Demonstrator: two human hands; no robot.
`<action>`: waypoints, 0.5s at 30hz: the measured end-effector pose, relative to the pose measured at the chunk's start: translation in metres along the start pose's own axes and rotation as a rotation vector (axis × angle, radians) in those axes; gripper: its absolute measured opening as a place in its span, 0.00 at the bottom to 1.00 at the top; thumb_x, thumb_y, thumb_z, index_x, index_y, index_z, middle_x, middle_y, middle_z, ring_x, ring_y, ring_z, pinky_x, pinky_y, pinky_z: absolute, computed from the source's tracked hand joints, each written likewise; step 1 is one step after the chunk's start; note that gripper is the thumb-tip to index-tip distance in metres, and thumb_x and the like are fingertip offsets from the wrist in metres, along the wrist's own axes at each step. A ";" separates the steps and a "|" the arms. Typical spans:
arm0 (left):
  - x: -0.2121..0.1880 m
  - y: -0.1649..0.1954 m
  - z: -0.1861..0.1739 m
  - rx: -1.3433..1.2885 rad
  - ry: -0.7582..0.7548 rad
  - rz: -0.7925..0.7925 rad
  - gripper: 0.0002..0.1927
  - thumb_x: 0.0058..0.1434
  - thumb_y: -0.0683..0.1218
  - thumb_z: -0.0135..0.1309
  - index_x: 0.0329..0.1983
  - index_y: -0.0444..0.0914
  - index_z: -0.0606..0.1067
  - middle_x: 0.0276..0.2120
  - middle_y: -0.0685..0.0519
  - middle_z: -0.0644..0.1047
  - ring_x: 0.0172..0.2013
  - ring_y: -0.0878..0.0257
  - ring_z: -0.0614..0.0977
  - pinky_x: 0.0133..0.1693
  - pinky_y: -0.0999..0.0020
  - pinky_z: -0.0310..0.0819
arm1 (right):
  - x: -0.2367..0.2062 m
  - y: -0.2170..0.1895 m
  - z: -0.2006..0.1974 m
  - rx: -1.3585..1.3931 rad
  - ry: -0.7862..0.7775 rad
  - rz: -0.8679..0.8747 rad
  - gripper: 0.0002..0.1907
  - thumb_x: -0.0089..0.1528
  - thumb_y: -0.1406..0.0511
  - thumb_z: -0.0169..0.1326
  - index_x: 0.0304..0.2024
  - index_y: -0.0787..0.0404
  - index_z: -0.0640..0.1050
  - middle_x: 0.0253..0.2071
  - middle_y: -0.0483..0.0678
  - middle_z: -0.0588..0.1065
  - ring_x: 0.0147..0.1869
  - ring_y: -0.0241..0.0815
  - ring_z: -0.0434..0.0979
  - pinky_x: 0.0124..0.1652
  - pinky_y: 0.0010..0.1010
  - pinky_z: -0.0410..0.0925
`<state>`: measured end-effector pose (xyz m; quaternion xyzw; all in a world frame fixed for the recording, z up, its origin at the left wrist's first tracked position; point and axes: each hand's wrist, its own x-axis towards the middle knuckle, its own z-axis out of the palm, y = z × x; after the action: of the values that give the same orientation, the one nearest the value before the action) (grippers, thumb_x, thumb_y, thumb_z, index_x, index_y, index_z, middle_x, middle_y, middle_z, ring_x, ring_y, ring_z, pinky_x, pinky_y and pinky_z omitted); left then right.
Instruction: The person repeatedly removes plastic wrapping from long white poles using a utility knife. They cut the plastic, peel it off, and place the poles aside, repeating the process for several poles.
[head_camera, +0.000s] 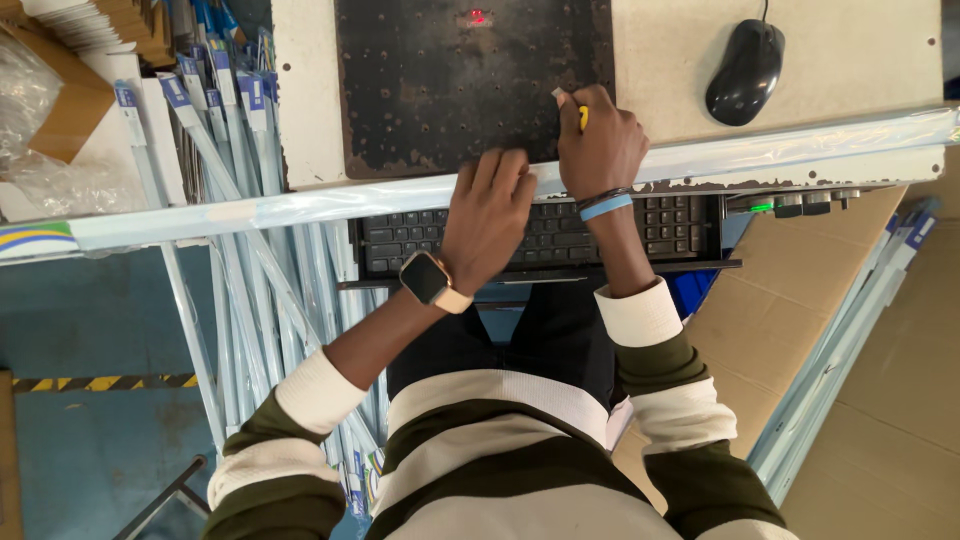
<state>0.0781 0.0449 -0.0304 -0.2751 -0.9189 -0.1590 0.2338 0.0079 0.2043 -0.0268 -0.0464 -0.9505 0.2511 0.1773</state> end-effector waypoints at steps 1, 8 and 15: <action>0.000 -0.002 0.000 0.014 -0.020 0.020 0.05 0.59 0.37 0.57 0.38 0.34 0.76 0.44 0.50 0.73 0.46 0.57 0.77 0.46 0.60 0.74 | 0.000 0.000 0.000 -0.001 -0.001 0.004 0.13 0.67 0.56 0.58 0.34 0.57 0.81 0.24 0.57 0.78 0.31 0.63 0.79 0.33 0.53 0.67; -0.003 0.003 0.002 0.039 -0.062 0.043 0.15 0.58 0.37 0.57 0.49 0.31 0.76 0.38 0.47 0.72 0.38 0.57 0.76 0.43 0.63 0.73 | 0.002 0.001 0.002 -0.004 0.022 0.007 0.14 0.67 0.54 0.58 0.34 0.57 0.80 0.25 0.57 0.78 0.32 0.65 0.79 0.32 0.54 0.67; 0.004 -0.016 -0.014 -0.211 -0.006 0.046 0.05 0.58 0.43 0.62 0.31 0.37 0.78 0.37 0.49 0.75 0.40 0.57 0.77 0.39 0.59 0.74 | 0.001 0.018 0.014 -0.011 0.060 -0.069 0.14 0.67 0.54 0.59 0.33 0.56 0.81 0.24 0.56 0.78 0.29 0.61 0.79 0.29 0.51 0.66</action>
<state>0.0708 0.0275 -0.0191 -0.3198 -0.8911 -0.2485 0.2046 0.0020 0.2136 -0.0468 -0.0221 -0.9471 0.2382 0.2139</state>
